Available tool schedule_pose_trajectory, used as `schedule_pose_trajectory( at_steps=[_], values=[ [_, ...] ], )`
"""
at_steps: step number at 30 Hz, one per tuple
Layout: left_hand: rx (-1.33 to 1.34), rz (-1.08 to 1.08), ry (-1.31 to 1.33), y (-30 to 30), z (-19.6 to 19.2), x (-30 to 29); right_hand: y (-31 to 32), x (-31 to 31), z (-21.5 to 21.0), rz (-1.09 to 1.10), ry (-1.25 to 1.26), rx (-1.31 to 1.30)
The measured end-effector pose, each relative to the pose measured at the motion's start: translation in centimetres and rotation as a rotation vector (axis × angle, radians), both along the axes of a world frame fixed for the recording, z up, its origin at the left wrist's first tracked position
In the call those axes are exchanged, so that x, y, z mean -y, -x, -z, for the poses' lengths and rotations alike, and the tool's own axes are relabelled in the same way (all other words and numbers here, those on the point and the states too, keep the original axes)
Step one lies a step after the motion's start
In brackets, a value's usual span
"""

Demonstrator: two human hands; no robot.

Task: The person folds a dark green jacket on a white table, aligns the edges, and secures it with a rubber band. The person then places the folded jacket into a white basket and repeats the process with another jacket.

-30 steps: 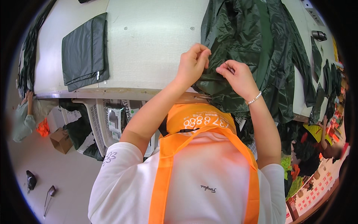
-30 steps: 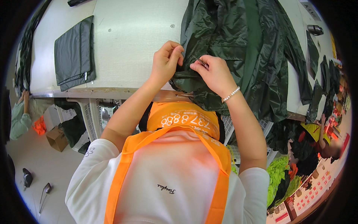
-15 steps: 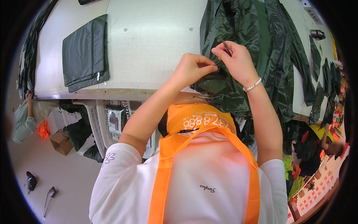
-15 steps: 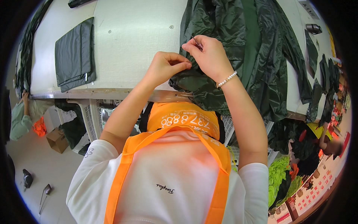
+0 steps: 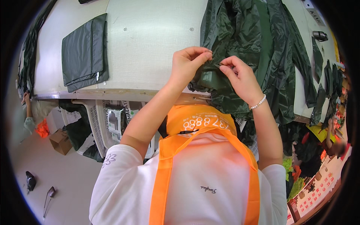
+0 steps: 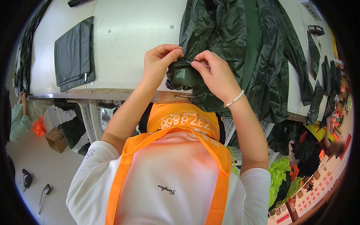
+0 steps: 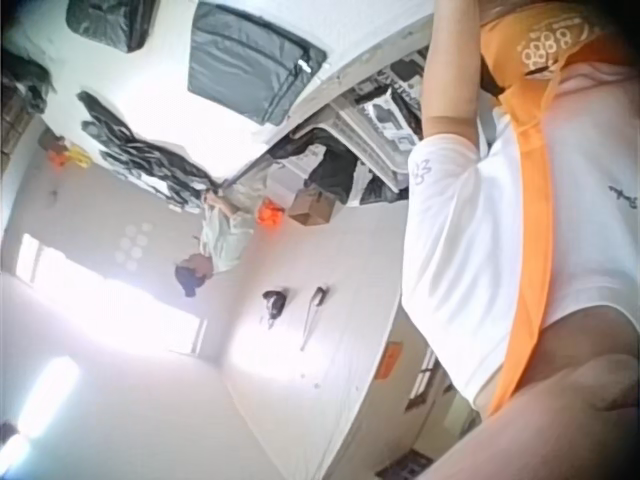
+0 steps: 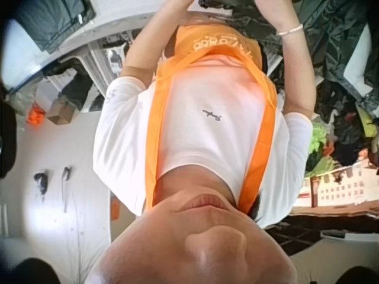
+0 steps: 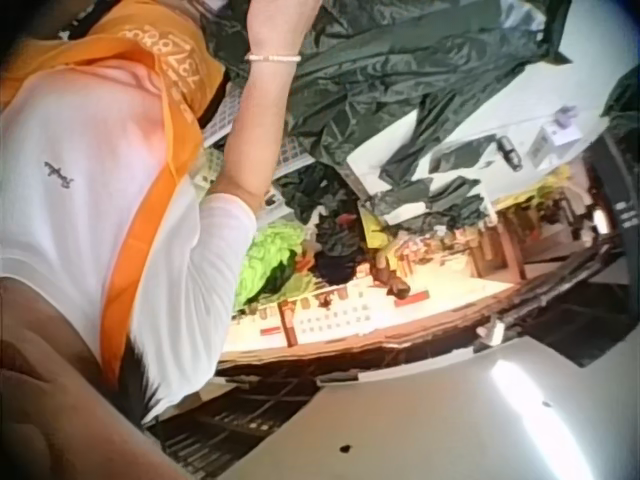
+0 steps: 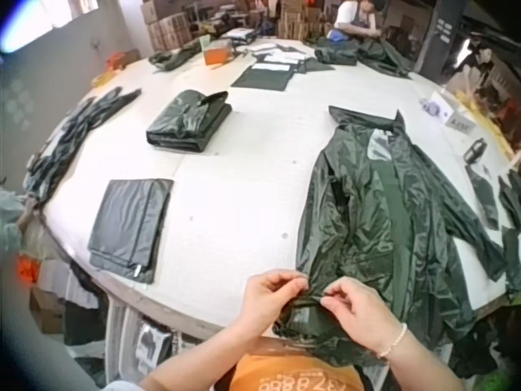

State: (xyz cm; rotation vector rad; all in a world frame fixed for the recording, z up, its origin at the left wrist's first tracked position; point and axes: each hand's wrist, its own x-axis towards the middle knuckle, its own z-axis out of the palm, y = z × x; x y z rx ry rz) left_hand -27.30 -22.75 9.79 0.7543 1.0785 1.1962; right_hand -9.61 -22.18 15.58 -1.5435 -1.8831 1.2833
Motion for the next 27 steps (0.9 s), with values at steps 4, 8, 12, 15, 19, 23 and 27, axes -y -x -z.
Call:
schedule_pose_trajectory(
  at_steps=[4, 8, 12, 15, 19, 23, 27],
  values=[
    [0.024, -0.022, 0.020, 0.1, -0.3, -0.1, 0.4, 0.3, 0.5, -0.015, 0.022, -0.012],
    [0.032, -0.026, 0.036, 0.2, 0.1, -0.1, 0.8, 0.3, 0.7, -0.035, 0.042, -0.034],
    [0.027, -0.034, 0.047, 0.1, 0.1, 0.0, 0.7, 0.3, 1.1, -0.045, 0.056, -0.032],
    [0.037, -0.043, 0.047, 0.1, 0.3, 0.1, 0.7, 0.4, 1.4, -0.009, 0.099, -0.068],
    [0.038, -0.051, 0.047, 0.1, 0.2, 0.1, 1.1, 0.3, 1.0, -0.014, 0.155, -0.123],
    [0.040, -0.055, 0.037, -0.1, 0.3, 0.1, 1.4, 0.0, 1.0, -0.043, 0.120, -0.113],
    [0.032, -0.059, 0.047, -0.2, 0.1, 0.1, 1.3, -0.3, 0.9, -0.091, 0.103, -0.054]
  ],
)
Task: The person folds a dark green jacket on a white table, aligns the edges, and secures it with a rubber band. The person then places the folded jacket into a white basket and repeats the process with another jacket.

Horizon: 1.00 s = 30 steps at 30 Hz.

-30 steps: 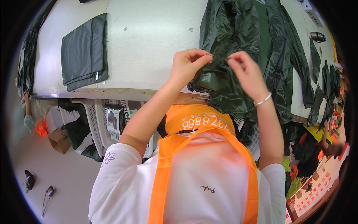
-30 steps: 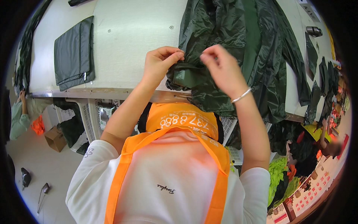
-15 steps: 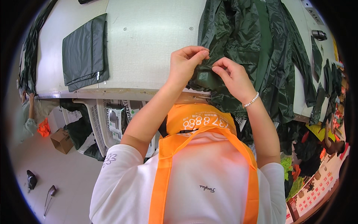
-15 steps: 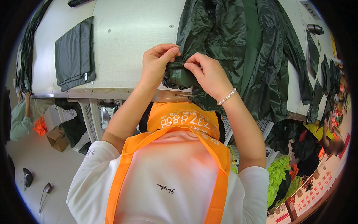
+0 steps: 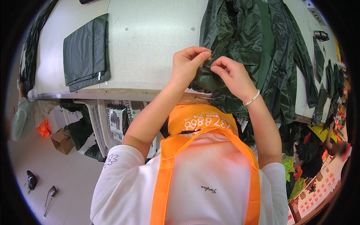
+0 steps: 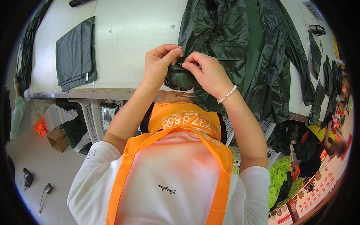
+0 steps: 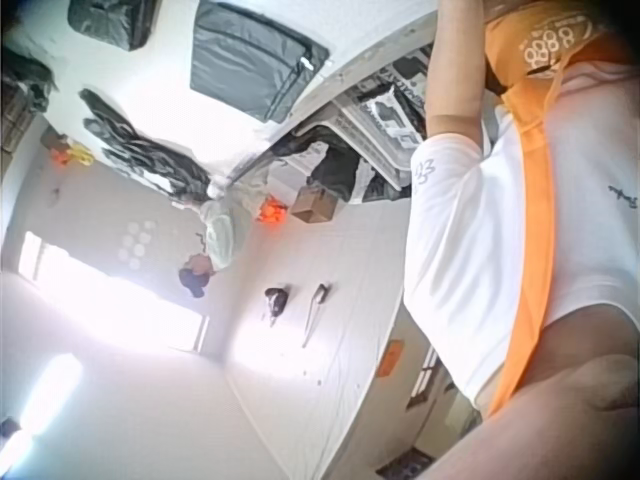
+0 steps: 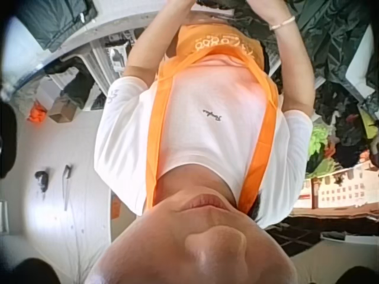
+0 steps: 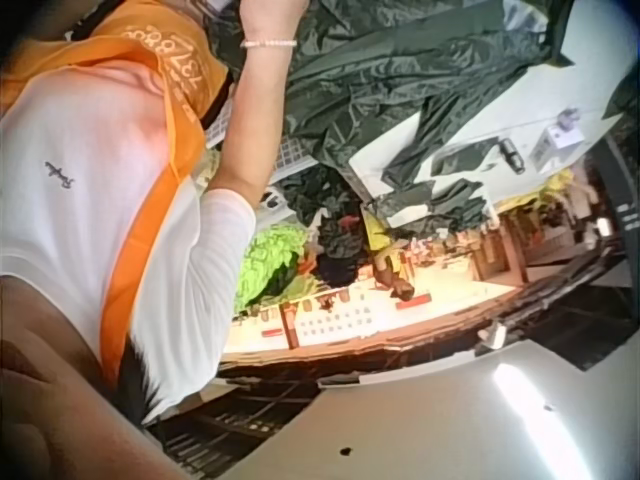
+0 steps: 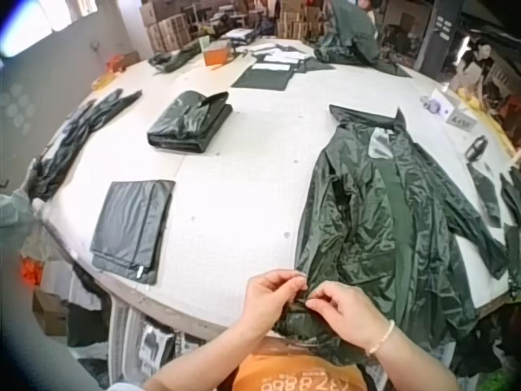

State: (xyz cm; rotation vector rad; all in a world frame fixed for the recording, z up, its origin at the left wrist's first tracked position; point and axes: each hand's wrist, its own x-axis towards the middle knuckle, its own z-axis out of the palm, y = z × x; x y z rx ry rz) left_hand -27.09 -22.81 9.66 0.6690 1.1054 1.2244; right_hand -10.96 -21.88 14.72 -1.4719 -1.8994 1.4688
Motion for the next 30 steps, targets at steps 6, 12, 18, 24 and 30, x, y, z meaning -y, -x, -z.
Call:
schedule_pose_trajectory(
  at_steps=[6, 12, 18, 24, 30],
  values=[
    [-0.075, -0.096, -0.053, 1.5, -0.2, 0.7, -1.5, 0.0, 1.1, 0.023, 0.012, -0.018],
    [-0.410, -0.083, 0.078, 7.9, -1.0, 7.4, -1.4, 1.3, 4.6, -0.024, 0.008, -0.035],
    [-0.545, 0.065, 0.658, 13.0, 5.4, 25.7, -1.2, 2.3, 6.6, 0.115, -0.156, -0.064],
    [-1.275, 1.176, 0.805, 13.2, 7.8, 28.2, -1.4, 2.1, 6.1, 0.115, -0.320, 0.192],
    [-0.860, 0.357, -0.181, 8.8, 0.7, 7.5, -2.2, 1.1, 5.6, 0.230, -0.740, 0.323]
  ],
)
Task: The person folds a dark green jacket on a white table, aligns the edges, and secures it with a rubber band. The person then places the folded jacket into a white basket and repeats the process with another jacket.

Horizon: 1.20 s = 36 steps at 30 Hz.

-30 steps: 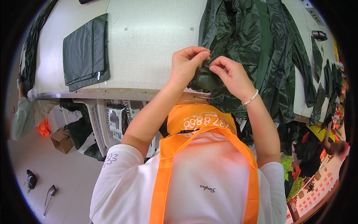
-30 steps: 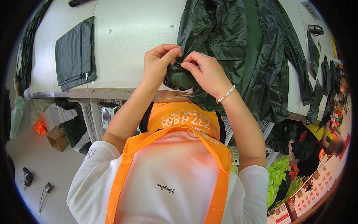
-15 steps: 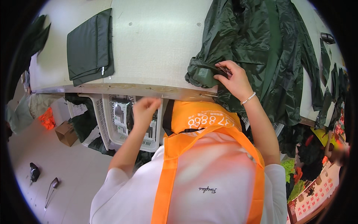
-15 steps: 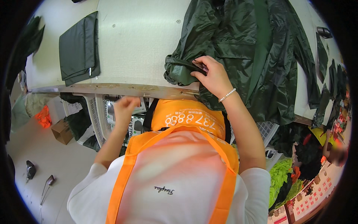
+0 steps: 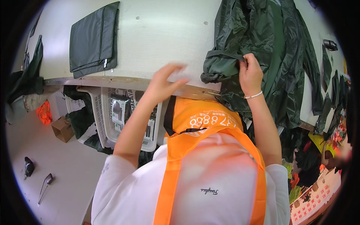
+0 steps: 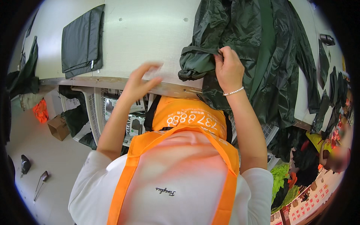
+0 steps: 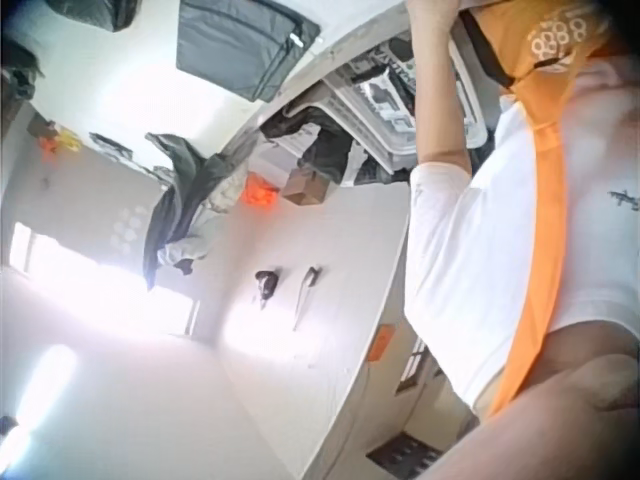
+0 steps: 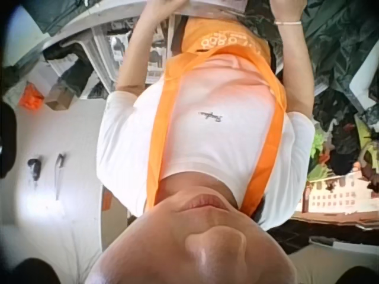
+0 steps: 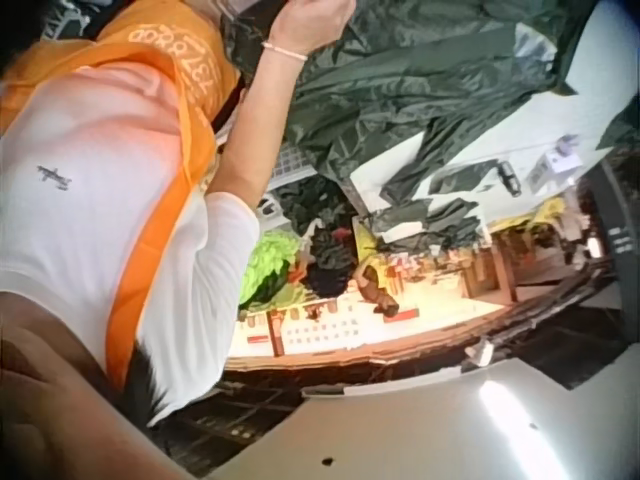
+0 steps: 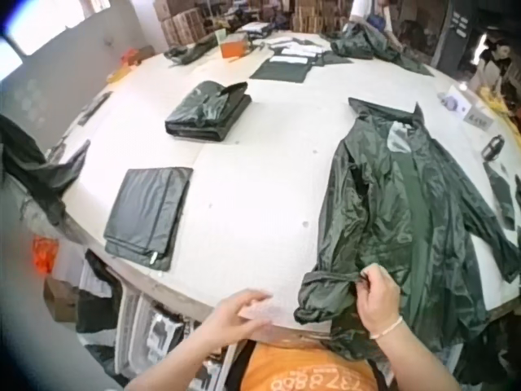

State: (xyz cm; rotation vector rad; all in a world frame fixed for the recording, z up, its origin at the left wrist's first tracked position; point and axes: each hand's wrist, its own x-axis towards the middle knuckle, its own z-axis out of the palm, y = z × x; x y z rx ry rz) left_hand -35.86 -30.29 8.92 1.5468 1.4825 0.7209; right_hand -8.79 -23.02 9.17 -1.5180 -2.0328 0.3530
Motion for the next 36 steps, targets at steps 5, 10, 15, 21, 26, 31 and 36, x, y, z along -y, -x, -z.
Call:
schedule_pose_trajectory(
  at_steps=[5, 10, 15, 21, 26, 31, 36],
  values=[
    [0.833, 0.330, 0.328, -6.3, 0.7, -6.6, 0.0, -1.0, -2.7, 0.166, 0.101, -0.138],
    [0.686, 0.232, 0.279, -10.5, -3.0, -5.8, -2.1, -1.3, -1.6, 0.227, 0.093, -0.397],
    [0.476, -0.488, 0.021, -10.0, 1.3, -10.7, 5.1, 3.2, -7.2, -0.039, 0.306, -0.379],
    [0.832, -0.417, 0.007, -10.0, -4.3, -6.2, 2.7, 3.7, -6.6, -0.118, 0.208, -0.315],
    [0.252, -0.420, 0.028, -7.1, -3.0, -4.0, -2.3, 2.3, -5.7, 0.326, 0.069, -0.594],
    [-0.148, -0.229, -0.763, -8.7, -4.6, -3.8, -0.7, 3.4, -8.2, 0.184, 0.059, -0.384],
    [-0.002, -0.041, -0.990, -9.4, -5.6, -4.0, -0.4, 4.4, -8.6, 0.097, 0.190, -0.254]
  ],
)
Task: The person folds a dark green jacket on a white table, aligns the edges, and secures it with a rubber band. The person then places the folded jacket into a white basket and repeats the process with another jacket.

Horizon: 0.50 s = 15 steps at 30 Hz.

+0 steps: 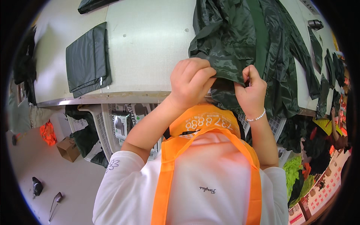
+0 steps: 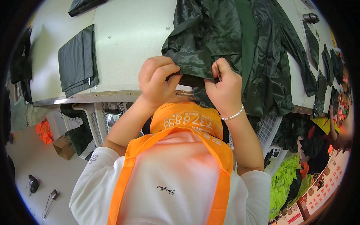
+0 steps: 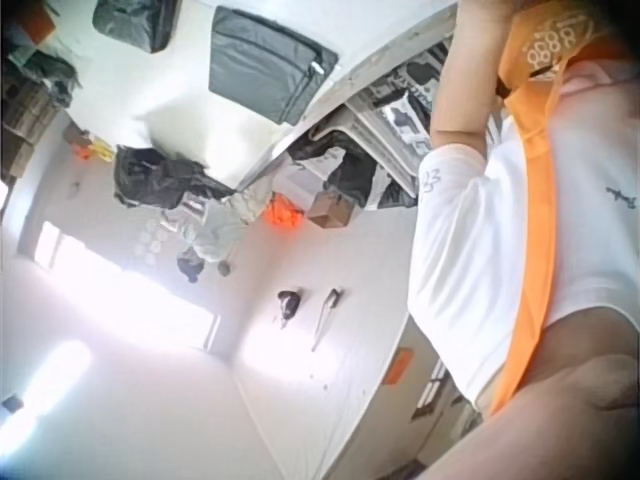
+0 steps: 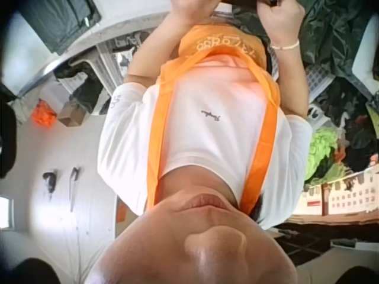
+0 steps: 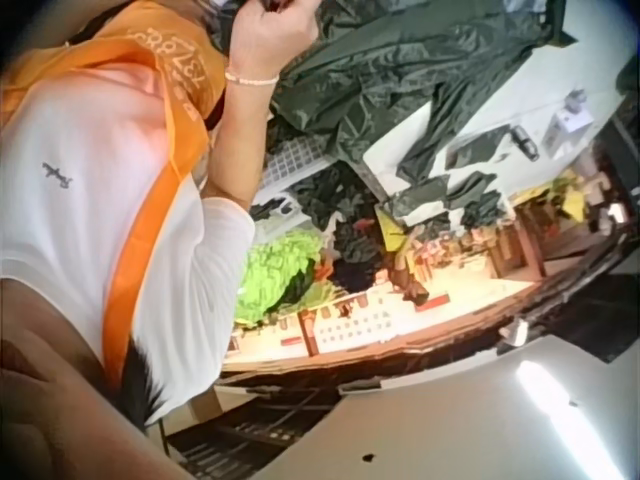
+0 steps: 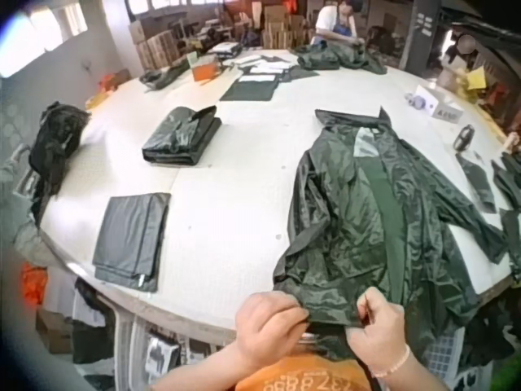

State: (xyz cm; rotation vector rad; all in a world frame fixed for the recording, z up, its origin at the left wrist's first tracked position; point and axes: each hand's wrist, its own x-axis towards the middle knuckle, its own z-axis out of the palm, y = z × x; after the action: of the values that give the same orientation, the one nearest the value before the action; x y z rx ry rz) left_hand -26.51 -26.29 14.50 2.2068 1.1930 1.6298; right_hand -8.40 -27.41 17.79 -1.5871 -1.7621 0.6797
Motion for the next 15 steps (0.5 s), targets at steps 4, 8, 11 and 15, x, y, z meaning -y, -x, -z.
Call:
schedule_pose_trajectory(
  at_steps=[4, 8, 11, 15],
  values=[
    [0.069, 0.044, -0.053, 0.5, -0.6, -0.8, -1.1, 1.3, -1.7, -0.161, 0.241, -0.092],
    [0.049, 0.109, -0.069, 0.3, -1.2, -0.7, -0.6, 1.6, -3.7, -0.127, 0.222, -0.198],
    [0.036, 0.107, -0.072, 0.0, -1.4, -0.7, 0.1, 1.5, -4.0, -0.165, 0.327, -0.331],
    [0.014, 0.126, -0.118, -0.1, -1.6, -0.7, 0.4, 1.1, -4.5, -0.146, 0.307, -0.324]
  ],
)
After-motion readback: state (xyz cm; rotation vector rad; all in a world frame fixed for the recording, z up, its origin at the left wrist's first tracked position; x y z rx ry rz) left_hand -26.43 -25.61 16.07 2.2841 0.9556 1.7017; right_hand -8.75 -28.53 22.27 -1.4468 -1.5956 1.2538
